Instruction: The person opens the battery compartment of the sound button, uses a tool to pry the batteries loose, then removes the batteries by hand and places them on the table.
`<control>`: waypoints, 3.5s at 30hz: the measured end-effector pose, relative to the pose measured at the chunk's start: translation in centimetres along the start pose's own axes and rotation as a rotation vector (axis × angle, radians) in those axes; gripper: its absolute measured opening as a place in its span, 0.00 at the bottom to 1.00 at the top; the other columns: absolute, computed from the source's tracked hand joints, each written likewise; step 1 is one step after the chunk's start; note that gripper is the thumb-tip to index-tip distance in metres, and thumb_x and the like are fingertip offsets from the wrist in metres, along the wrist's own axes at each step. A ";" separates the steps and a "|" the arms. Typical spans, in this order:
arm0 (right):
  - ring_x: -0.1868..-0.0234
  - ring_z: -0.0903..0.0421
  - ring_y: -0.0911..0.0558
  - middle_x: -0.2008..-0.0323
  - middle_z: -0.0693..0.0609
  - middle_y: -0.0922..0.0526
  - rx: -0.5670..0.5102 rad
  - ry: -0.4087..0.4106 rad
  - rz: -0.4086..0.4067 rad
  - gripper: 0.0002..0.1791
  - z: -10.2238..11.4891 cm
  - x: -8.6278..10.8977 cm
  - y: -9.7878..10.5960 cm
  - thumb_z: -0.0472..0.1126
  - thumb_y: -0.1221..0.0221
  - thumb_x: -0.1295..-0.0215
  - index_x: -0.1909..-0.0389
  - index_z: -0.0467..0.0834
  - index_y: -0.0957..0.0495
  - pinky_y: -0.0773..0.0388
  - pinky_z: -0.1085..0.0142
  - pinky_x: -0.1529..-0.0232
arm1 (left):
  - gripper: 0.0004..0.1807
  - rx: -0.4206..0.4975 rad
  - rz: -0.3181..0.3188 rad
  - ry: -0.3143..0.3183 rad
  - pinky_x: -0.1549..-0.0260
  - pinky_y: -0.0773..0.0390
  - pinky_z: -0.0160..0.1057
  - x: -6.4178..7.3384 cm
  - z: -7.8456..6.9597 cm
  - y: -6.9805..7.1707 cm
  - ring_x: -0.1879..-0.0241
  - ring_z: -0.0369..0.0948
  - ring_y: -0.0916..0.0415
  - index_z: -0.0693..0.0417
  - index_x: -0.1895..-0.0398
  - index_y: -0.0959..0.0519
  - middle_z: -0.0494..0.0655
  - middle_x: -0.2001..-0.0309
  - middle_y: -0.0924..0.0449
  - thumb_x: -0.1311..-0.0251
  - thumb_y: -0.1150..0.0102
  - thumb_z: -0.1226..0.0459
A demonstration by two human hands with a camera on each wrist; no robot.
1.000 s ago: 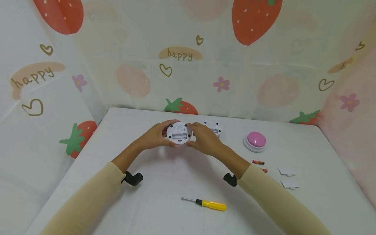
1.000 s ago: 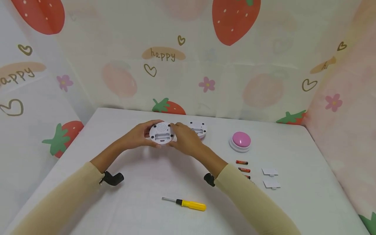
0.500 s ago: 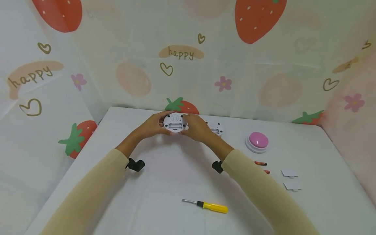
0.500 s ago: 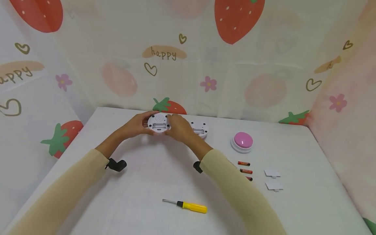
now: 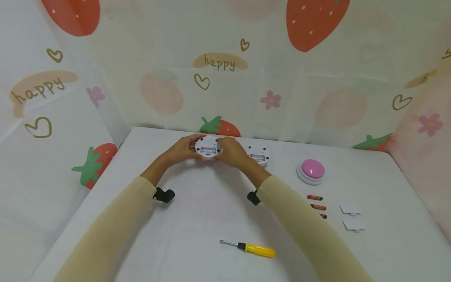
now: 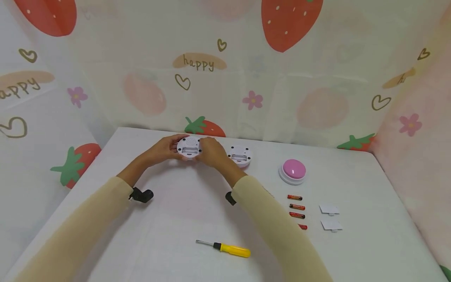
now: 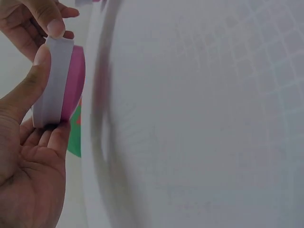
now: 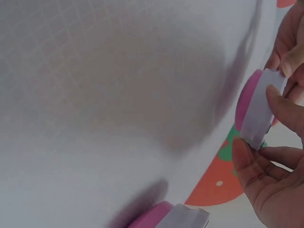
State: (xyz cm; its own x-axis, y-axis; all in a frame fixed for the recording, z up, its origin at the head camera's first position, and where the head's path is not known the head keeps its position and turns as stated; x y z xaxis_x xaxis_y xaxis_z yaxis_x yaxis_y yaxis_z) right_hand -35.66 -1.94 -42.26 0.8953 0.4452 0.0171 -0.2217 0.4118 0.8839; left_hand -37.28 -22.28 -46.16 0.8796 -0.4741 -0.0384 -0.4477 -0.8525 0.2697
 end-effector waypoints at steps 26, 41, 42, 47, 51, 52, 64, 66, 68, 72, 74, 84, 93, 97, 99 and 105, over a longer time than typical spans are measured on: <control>0.47 0.50 0.24 0.41 0.44 0.21 0.037 -0.022 0.057 0.37 -0.4 0.1 -0.3 0.49 0.28 0.38 0.33 0.35 0.28 0.25 0.55 0.40 | 0.48 -0.103 0.053 0.043 0.47 0.26 0.24 -0.1 1.1 -0.1 0.36 0.48 0.31 0.65 0.21 0.47 0.64 0.26 0.39 0.42 0.32 0.76; 0.36 0.47 0.25 0.38 0.43 0.21 0.073 0.027 -0.013 0.42 -2.2 3.3 2.4 0.51 0.30 0.36 0.27 0.39 0.34 0.26 0.51 0.36 | 0.59 -0.261 -0.006 0.059 0.28 0.39 0.52 0.7 0.0 0.9 0.22 0.54 0.50 0.61 0.19 0.55 0.61 0.21 0.50 0.45 0.24 0.63; 0.37 0.47 0.24 0.38 0.43 0.21 0.075 0.030 -0.020 0.42 -2.4 3.7 2.8 0.52 0.30 0.36 0.27 0.39 0.34 0.25 0.51 0.37 | 0.59 -0.295 -0.006 0.055 0.27 0.40 0.52 0.8 -0.2 0.9 0.22 0.54 0.50 0.61 0.19 0.55 0.60 0.21 0.51 0.45 0.23 0.62; 0.40 0.47 0.22 0.39 0.43 0.21 0.069 0.041 -0.056 0.41 -3.4 6.2 4.6 0.52 0.30 0.37 0.27 0.40 0.32 0.24 0.51 0.39 | 0.63 -0.528 -0.038 0.032 0.25 0.46 0.55 1.6 -1.8 0.3 0.22 0.52 0.52 0.54 0.18 0.54 0.52 0.19 0.52 0.48 0.22 0.50; 0.42 0.47 0.22 0.40 0.43 0.21 0.061 0.034 -0.084 0.40 -4.5 8.2 5.8 0.52 0.30 0.37 0.27 0.41 0.31 0.24 0.50 0.39 | 0.62 -0.566 -0.060 -0.021 0.25 0.47 0.56 1.8 -3.4 -1.2 0.22 0.50 0.52 0.48 0.18 0.51 0.48 0.20 0.49 0.50 0.22 0.47; 0.41 0.47 0.22 0.39 0.44 0.21 0.064 0.033 -0.090 0.39 -4.8 8.6 6.0 0.52 0.31 0.36 0.27 0.42 0.31 0.24 0.49 0.38 | 0.61 -0.556 -0.062 -0.038 0.25 0.46 0.57 1.8 -3.7 -1.8 0.22 0.50 0.50 0.48 0.18 0.50 0.48 0.20 0.48 0.49 0.22 0.48; 0.46 0.45 0.20 0.40 0.43 0.21 0.074 -0.016 -0.161 0.39 -8.1 14.1 8.9 0.51 0.30 0.37 0.28 0.43 0.31 0.18 0.50 0.52 | 0.52 -0.502 -0.044 -0.262 0.33 0.29 0.49 -0.1 -8.0 -10.8 0.26 0.46 0.40 0.53 0.21 0.41 0.49 0.24 0.38 0.47 0.22 0.53; 0.47 0.45 0.20 0.39 0.43 0.21 0.073 -0.024 -0.175 0.39 -8.8 14.9 9.3 0.51 0.30 0.37 0.28 0.42 0.31 0.19 0.50 0.53 | 0.52 -0.492 -0.023 -0.284 0.34 0.28 0.47 -0.6 -8.5 -12.1 0.26 0.45 0.40 0.52 0.21 0.41 0.49 0.24 0.38 0.47 0.22 0.54; 0.46 0.44 0.20 0.38 0.42 0.21 0.072 -0.038 -0.189 0.39 -9.6 15.5 9.6 0.51 0.30 0.37 0.28 0.41 0.31 0.19 0.49 0.52 | 0.52 -0.495 0.001 -0.297 0.34 0.28 0.45 -1.1 -8.9 -13.4 0.26 0.44 0.40 0.50 0.21 0.41 0.48 0.24 0.38 0.46 0.22 0.53; 0.47 0.43 0.20 0.38 0.40 0.22 0.069 -0.059 -0.215 0.38 -11.5 16.5 10.0 0.50 0.30 0.36 0.29 0.39 0.30 0.18 0.48 0.51 | 0.52 -0.501 0.045 -0.319 0.34 0.28 0.46 -2.7 -9.5 -15.9 0.27 0.47 0.37 0.52 0.21 0.41 0.49 0.24 0.37 0.46 0.23 0.52; 0.47 0.41 0.19 0.39 0.38 0.22 0.064 -0.059 -0.228 0.38 -12.2 16.8 10.2 0.49 0.30 0.36 0.30 0.37 0.30 0.17 0.47 0.52 | 0.52 -0.502 0.059 -0.316 0.34 0.28 0.47 -3.5 -9.6 -17.0 0.30 0.49 0.33 0.51 0.21 0.41 0.49 0.24 0.37 0.46 0.23 0.52; 0.40 0.35 0.24 0.36 0.35 0.25 0.027 -0.177 -0.257 0.36 -16.3 18.0 11.5 0.48 0.33 0.33 0.30 0.35 0.31 0.21 0.39 0.45 | 0.51 -0.497 0.155 -0.238 0.37 0.25 0.43 -8.1 -8.5 -21.9 0.30 0.52 0.33 0.50 0.20 0.44 0.52 0.24 0.39 0.43 0.25 0.52; 0.40 0.33 0.25 0.35 0.30 0.28 0.063 -0.290 -0.168 0.40 -20.1 18.2 11.4 0.54 0.35 0.33 0.29 0.33 0.34 0.20 0.40 0.47 | 0.50 -0.541 0.196 -0.187 0.33 0.29 0.42 -11.0 -7.2 -25.2 0.30 0.48 0.32 0.51 0.20 0.44 0.52 0.25 0.37 0.41 0.27 0.53; 0.35 0.30 0.30 0.33 0.27 0.32 0.046 -0.335 -0.070 0.46 -21.3 18.1 11.0 0.54 0.33 0.35 0.27 0.30 0.40 0.26 0.35 0.41 | 0.49 -0.541 0.226 -0.125 0.31 0.32 0.40 -11.8 -6.9 -26.5 0.29 0.46 0.34 0.54 0.20 0.45 0.53 0.25 0.37 0.40 0.28 0.55; 0.33 0.29 0.32 0.32 0.26 0.33 0.035 -0.344 -0.047 0.48 -21.8 18.0 10.8 0.52 0.32 0.36 0.26 0.30 0.42 0.29 0.34 0.39 | 0.50 -0.550 0.237 -0.104 0.30 0.35 0.38 -12.1 -6.7 -27.0 0.28 0.46 0.34 0.56 0.20 0.45 0.55 0.26 0.35 0.40 0.28 0.55; 0.35 0.31 0.30 0.35 0.27 0.30 -0.003 -0.330 -0.032 0.47 -22.6 17.6 10.1 0.48 0.30 0.37 0.27 0.28 0.41 0.28 0.37 0.38 | 0.52 -0.556 0.247 -0.077 0.27 0.42 0.36 -12.9 -6.3 -28.1 0.26 0.46 0.38 0.60 0.20 0.47 0.56 0.26 0.35 0.40 0.27 0.56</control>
State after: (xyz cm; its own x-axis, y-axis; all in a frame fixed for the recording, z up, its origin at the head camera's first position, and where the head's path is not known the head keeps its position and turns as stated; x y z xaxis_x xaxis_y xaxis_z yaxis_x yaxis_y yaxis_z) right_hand -30.89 28.01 -43.58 0.9787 0.1501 0.1404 -0.1920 0.4240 0.8851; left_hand -35.01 9.16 -47.18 0.7370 -0.6754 0.0252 -0.4676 -0.4826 0.7406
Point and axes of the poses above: each hand's wrist, its own x-axis away from the middle knuckle, its own y-axis out of the back of the hand, z = x × y, the point moved 2 cm from there along -x, towards the middle knuckle
